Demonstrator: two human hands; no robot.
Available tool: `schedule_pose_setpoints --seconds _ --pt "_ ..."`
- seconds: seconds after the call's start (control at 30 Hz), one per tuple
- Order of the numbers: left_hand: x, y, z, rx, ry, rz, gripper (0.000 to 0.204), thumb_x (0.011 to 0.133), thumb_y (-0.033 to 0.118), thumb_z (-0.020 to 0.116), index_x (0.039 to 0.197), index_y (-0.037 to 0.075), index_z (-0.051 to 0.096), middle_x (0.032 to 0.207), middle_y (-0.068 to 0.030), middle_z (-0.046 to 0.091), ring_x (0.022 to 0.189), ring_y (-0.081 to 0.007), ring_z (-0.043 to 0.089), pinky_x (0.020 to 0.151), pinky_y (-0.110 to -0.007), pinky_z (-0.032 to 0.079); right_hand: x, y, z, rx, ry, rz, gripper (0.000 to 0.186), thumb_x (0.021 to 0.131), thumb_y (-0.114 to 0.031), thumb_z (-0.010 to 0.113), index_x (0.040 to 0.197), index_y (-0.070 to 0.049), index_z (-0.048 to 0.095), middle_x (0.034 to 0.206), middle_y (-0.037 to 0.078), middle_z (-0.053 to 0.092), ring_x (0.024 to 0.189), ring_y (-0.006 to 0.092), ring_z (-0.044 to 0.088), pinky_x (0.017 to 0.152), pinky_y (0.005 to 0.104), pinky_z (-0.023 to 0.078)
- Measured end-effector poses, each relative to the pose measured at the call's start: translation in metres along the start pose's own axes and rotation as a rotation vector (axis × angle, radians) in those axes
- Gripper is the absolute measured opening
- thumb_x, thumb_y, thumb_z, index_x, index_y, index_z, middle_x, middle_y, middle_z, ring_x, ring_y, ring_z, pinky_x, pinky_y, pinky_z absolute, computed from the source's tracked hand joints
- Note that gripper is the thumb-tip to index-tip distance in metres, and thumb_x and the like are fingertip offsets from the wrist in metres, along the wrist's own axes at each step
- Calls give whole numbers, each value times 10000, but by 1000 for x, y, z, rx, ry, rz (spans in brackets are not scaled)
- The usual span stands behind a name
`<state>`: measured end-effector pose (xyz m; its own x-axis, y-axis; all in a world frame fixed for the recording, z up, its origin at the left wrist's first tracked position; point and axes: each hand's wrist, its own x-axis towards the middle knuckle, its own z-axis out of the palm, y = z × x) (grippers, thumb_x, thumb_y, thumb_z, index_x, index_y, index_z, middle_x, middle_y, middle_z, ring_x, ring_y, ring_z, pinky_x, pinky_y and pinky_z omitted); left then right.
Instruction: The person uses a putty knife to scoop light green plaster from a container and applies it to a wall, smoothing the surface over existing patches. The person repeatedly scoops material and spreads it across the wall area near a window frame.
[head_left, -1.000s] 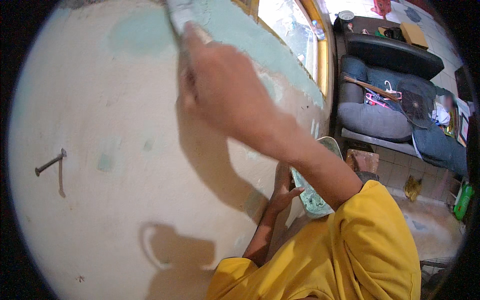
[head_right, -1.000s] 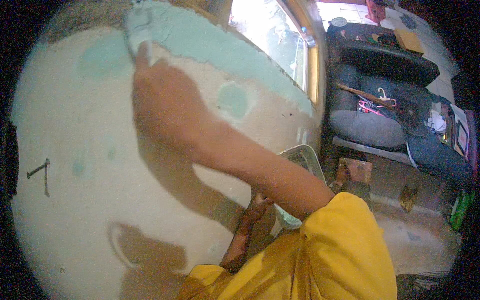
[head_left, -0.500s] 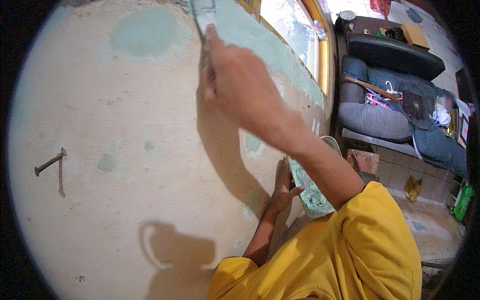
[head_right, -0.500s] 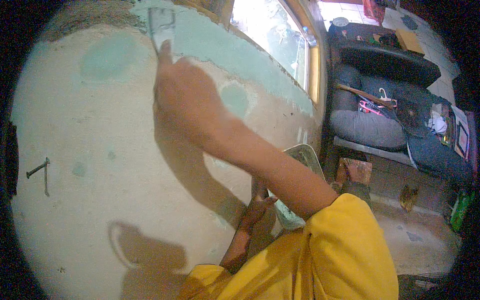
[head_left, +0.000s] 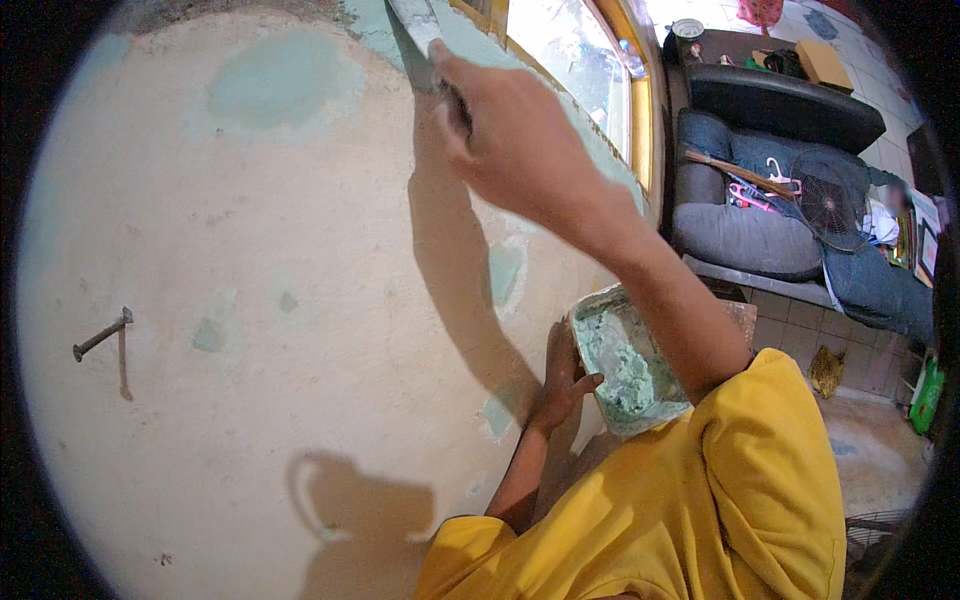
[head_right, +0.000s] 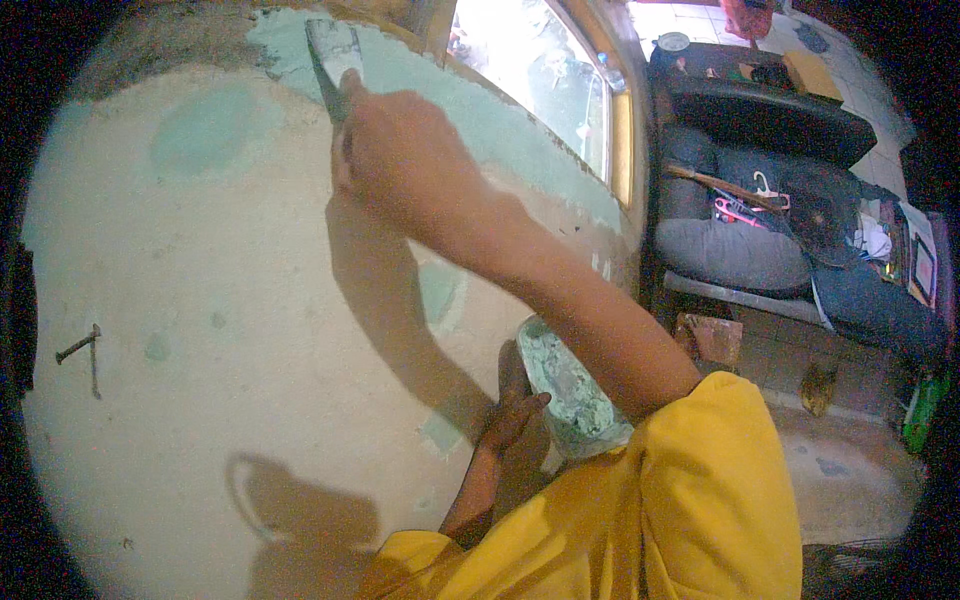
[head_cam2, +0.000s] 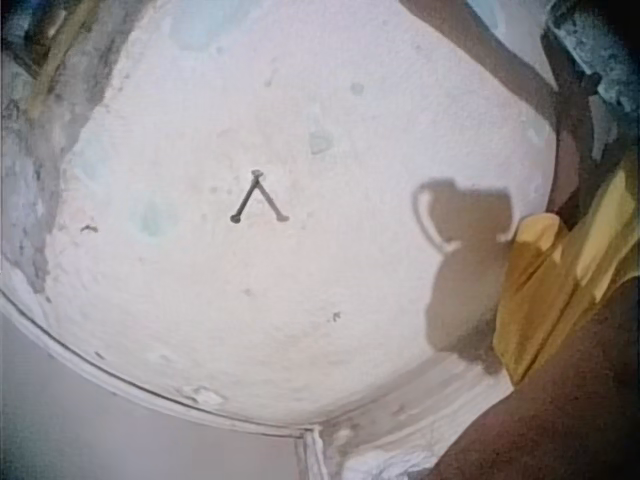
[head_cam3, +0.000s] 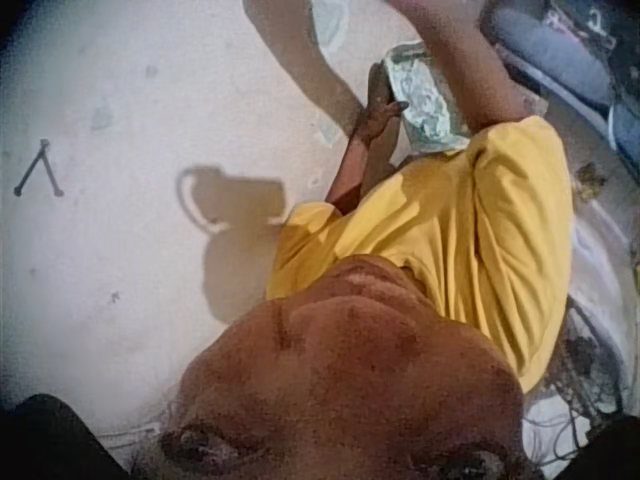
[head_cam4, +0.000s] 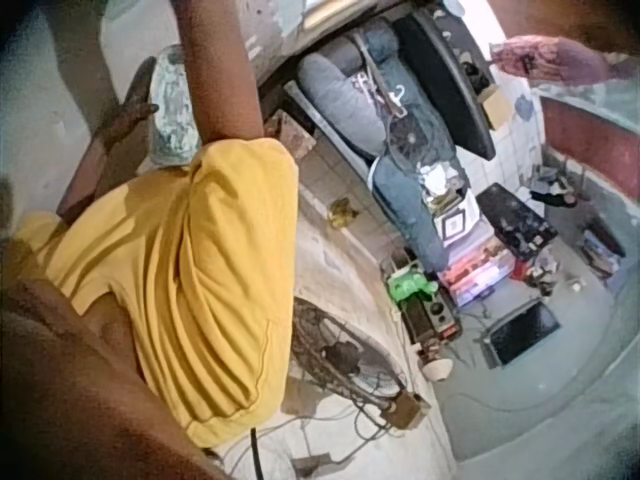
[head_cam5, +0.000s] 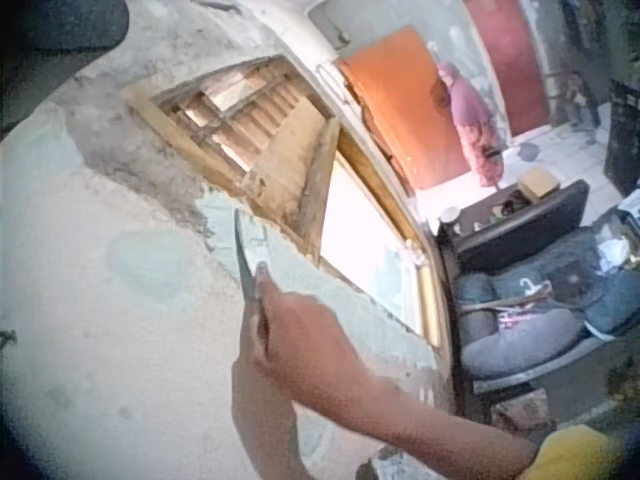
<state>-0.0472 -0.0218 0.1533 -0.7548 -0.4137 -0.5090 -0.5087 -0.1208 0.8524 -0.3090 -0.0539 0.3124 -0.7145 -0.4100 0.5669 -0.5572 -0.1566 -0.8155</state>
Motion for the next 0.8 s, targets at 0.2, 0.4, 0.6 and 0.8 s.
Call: schedule_pose_setpoints --seconds 0.2,0.4,0.6,0.8 --pt "0 -12 -5 -120 -71 -32 1020 725 286 709 1459 93 25 1489 -134 148 1365 -267 176 1099 -394 187 -68 -44 -9 94 -255 97 555 779 -33 546 1305 29 382 716 204 556 637 351 574 586 450 442" --pt "-3 -30 -10 -122 -36 -44 1016 714 291 698 1454 57 43 1503 -129 99 1389 -262 92 1119 -394 107 -42 -16 -43 4 -139 22 395 826 -89 520 1214 -13 523 697 191 587 569 317 576 580 402 459" --pt "-1 -21 -4 165 55 78 1017 697 328 724 1451 93 84 1463 -124 162 1368 -277 153 1113 -435 164 16 18 -20 -104 -77 -62 351 837 -131 517 1152 14 568 666 226 580 557 333 580 588 411 461" --pt "-1 6 7 -105 9 84 1025 692 402 697 1447 63 91 1460 -133 165 1363 -276 156 1113 -413 131 -47 -32 -28 56 -265 37 424 809 -80 507 1216 38 501 690 233 581 581 340 594 587 411 461"
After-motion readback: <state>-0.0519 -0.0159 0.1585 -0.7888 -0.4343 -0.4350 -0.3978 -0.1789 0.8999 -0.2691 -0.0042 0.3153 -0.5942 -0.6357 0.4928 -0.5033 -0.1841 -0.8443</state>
